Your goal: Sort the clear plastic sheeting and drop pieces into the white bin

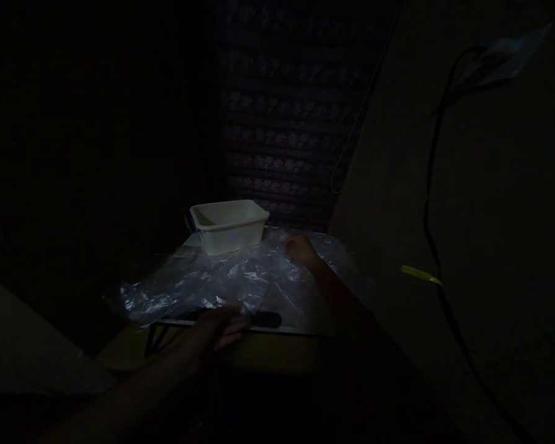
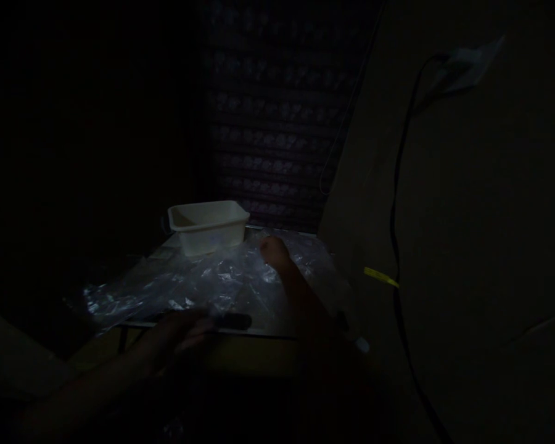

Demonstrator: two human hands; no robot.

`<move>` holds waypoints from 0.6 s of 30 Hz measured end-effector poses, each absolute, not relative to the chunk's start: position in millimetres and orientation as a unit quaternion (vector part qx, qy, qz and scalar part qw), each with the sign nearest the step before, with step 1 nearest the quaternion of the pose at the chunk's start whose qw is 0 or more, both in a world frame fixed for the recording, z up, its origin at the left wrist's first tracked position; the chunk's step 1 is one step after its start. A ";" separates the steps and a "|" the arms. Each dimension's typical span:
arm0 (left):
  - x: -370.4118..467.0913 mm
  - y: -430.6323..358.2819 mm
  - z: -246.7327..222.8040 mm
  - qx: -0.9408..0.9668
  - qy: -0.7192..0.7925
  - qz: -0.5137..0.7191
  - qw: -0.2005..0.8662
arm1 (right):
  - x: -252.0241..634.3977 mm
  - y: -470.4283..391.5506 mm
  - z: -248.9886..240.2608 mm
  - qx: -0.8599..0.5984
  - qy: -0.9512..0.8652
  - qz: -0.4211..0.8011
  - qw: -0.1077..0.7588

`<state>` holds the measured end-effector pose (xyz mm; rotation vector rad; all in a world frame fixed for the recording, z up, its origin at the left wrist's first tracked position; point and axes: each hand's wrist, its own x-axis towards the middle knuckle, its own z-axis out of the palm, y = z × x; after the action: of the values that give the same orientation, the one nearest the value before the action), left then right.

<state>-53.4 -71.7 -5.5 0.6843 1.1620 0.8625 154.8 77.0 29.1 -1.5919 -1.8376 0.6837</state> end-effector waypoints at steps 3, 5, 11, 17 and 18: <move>-49.1 -75.9 -1.4 0.314 0.518 0.355 0.712 | 165.0 68.2 31.8 -0.636 -0.717 0.179 0.221; -47.9 -78.0 1.4 0.317 0.517 0.340 0.719 | 169.9 61.0 34.7 -0.645 -0.738 0.116 0.161; -53.0 -73.8 4.3 0.350 0.508 0.256 0.744 | 172.8 46.9 40.5 -0.626 -0.776 -0.005 0.077; -54.5 -66.1 5.3 0.330 0.532 0.239 0.742 | 164.6 45.3 46.2 -0.590 -0.804 -0.031 0.065; -54.7 -65.9 4.8 0.330 0.528 0.239 0.745 | 162.9 44.7 46.9 -0.587 -0.806 -0.033 0.067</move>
<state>-54.7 -65.9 4.8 0.7235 1.1557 0.5232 162.9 44.7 46.9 -1.7686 -2.4315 -0.0998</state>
